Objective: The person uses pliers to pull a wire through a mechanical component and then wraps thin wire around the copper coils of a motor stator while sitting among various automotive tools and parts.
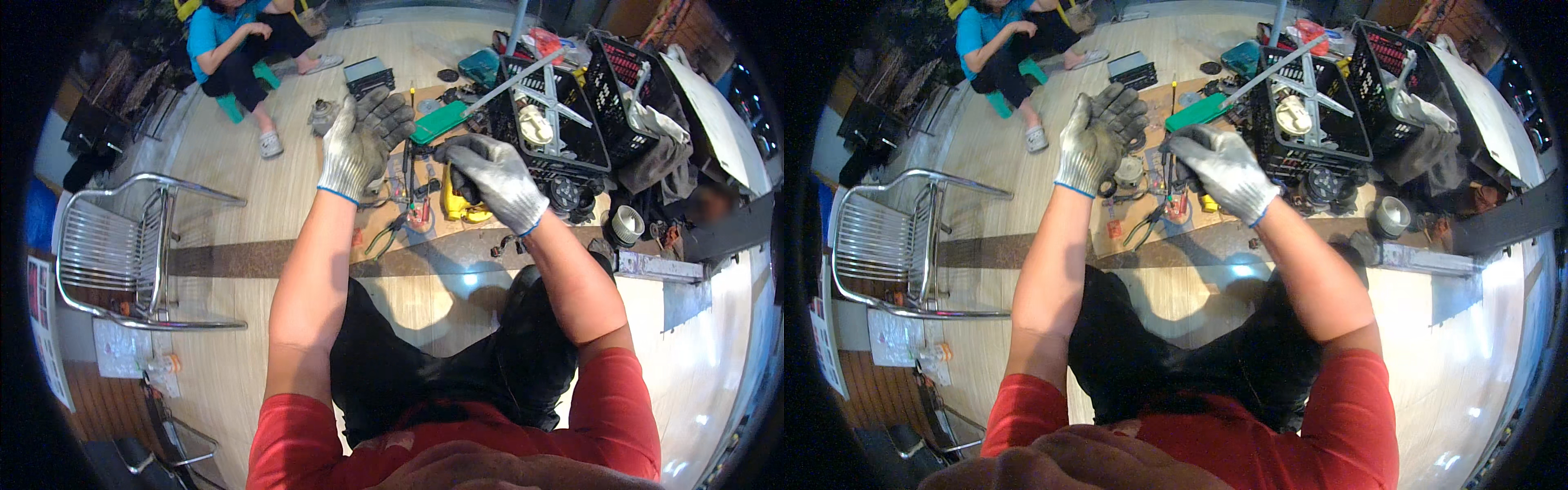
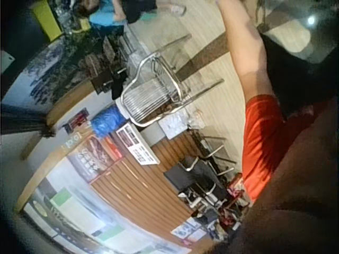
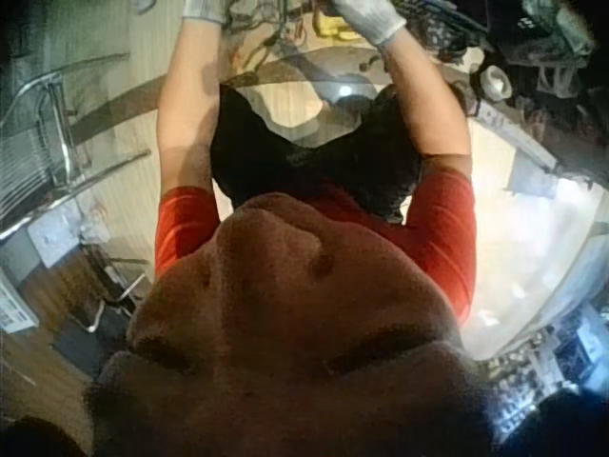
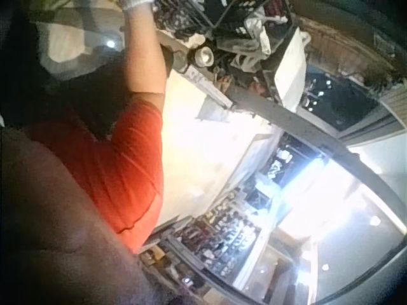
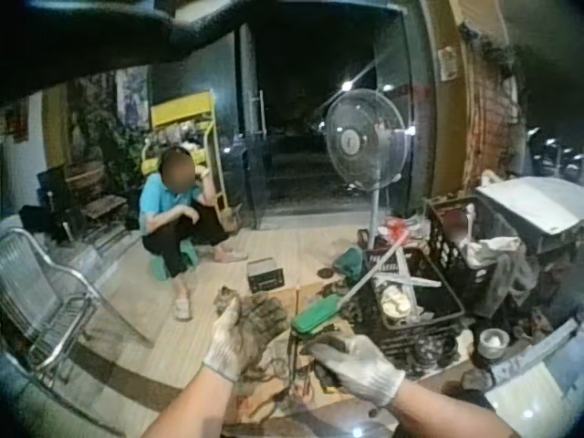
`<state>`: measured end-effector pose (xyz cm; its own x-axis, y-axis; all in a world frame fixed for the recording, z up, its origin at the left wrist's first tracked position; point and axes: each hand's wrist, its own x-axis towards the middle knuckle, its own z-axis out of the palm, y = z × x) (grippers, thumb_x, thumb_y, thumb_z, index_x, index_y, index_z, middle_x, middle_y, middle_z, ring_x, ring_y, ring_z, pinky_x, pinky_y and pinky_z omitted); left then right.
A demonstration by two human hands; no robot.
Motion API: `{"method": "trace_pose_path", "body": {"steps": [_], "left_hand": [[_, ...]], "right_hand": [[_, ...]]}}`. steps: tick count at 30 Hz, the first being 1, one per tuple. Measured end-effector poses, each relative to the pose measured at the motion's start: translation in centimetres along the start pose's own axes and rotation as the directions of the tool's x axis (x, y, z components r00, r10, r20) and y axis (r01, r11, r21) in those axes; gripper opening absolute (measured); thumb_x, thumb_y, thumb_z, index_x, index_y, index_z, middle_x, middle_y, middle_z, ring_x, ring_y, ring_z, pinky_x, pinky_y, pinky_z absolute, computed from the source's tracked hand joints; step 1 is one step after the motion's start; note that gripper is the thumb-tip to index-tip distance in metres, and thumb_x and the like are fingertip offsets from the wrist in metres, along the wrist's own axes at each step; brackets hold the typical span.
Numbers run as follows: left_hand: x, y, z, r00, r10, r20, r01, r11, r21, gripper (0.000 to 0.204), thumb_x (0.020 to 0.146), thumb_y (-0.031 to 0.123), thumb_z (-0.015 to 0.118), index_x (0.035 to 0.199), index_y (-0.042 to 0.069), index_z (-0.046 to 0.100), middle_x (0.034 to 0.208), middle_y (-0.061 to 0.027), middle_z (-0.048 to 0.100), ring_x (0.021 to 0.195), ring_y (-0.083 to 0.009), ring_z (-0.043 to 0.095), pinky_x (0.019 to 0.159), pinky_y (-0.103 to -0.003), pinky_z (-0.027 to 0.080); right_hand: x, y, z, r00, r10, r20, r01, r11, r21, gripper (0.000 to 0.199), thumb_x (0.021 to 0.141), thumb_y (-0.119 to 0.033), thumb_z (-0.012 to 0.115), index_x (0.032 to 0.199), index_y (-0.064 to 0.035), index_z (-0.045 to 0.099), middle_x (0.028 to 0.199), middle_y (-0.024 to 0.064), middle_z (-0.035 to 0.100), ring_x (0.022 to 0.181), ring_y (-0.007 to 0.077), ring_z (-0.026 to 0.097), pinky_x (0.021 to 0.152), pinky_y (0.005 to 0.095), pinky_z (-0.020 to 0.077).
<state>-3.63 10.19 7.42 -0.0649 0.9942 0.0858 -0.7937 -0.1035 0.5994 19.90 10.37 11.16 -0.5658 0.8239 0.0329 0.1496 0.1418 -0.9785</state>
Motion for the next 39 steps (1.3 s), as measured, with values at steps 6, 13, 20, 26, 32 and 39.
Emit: {"method": "trace_pose_path", "body": {"steps": [6, 13, 20, 26, 32, 39], "left_hand": [[-0.1, -0.9, 1.7, 0.994, 0.096, 0.045, -0.084, 0.972, -0.218, 0.053, 0.099, 0.048, 0.039, 0.121, 0.002, 0.054, 0.120, -0.0206, 0.060, 0.110, -0.0373, 0.059, 0.093, -0.050, 0.049], [-0.2, -0.9, 1.8, 0.993, 0.119, 0.020, -0.116, 0.988, -0.098, 0.032, 0.097, 0.029, 0.049, 0.113, 0.003, 0.058, 0.110, -0.0180, 0.064, 0.102, -0.0361, 0.062, 0.089, -0.052, 0.051], [-0.8, -1.1, 2.2, 1.000, 0.028, -0.012, -0.023, 0.957, 0.288, 0.030, 0.098, 0.023, 0.052, 0.112, -0.003, 0.057, 0.098, -0.0158, 0.066, 0.085, -0.0280, 0.066, 0.075, -0.041, 0.056], [-0.6, -2.2, 3.3, 0.998, -0.020, -0.058, 0.040, 0.929, 0.368, 0.029, 0.098, 0.021, 0.052, 0.114, -0.002, 0.059, 0.104, -0.0163, 0.067, 0.092, -0.0268, 0.066, 0.079, -0.038, 0.055], [0.3, -4.3, 2.4, 0.988, -0.077, -0.134, 0.112, 0.953, 0.281, 0.038, 0.100, 0.029, 0.047, 0.124, 0.000, 0.055, 0.111, -0.0157, 0.064, 0.096, -0.0252, 0.064, 0.088, -0.041, 0.051], [-0.2, -4.9, 3.3, 0.998, 0.035, -0.049, -0.019, 0.956, 0.293, 0.036, 0.099, 0.026, 0.050, 0.121, -0.001, 0.056, 0.109, -0.0145, 0.066, 0.094, -0.0230, 0.065, 0.082, -0.035, 0.050]], "right_hand": [[0.1, 0.9, 1.2, 0.981, -0.136, -0.140, 0.118, 0.985, -0.129, 0.027, 0.093, -0.025, 0.058, 0.096, 0.0005, 0.066, 0.068, 0.0004, 0.057, 0.059, 0.0061, 0.049, 0.054, 0.0233, 0.0402], [1.0, 0.7, 0.5, 0.974, 0.040, 0.225, 0.037, 0.944, -0.329, 0.027, 0.092, -0.025, 0.058, 0.098, -0.0001, 0.066, 0.074, 0.0032, 0.061, 0.064, 0.0094, 0.055, 0.060, 0.0267, 0.0460], [0.9, 1.6, 1.4, 0.953, 0.105, 0.285, -0.186, 0.943, 0.275, 0.029, 0.092, -0.024, 0.060, 0.104, 0.0019, 0.063, 0.082, 0.0030, 0.063, 0.068, 0.0086, 0.057, 0.061, 0.0233, 0.0472], [2.9, 1.7, 0.7, 0.978, 0.186, 0.094, -0.201, 0.964, 0.175, 0.025, 0.094, -0.026, 0.058, 0.101, -0.0028, 0.065, 0.072, 0.0011, 0.060, 0.055, 0.0084, 0.052, 0.049, 0.0240, 0.0416], [4.5, 3.0, 0.0, 0.979, -0.089, -0.182, 0.044, 0.971, -0.236, 0.032, 0.091, -0.027, 0.056, 0.103, 0.0005, 0.066, 0.089, 0.0187, 0.068, 0.078, 0.0268, 0.063, 0.074, 0.0347, 0.0469], [3.7, 3.7, 0.9, 0.971, -0.179, -0.155, 0.098, 0.900, -0.426, 0.032, 0.090, -0.030, 0.057, 0.106, -0.0041, 0.066, 0.095, 0.0205, 0.067, 0.087, 0.0355, 0.064, 0.075, 0.0397, 0.0484]]}}
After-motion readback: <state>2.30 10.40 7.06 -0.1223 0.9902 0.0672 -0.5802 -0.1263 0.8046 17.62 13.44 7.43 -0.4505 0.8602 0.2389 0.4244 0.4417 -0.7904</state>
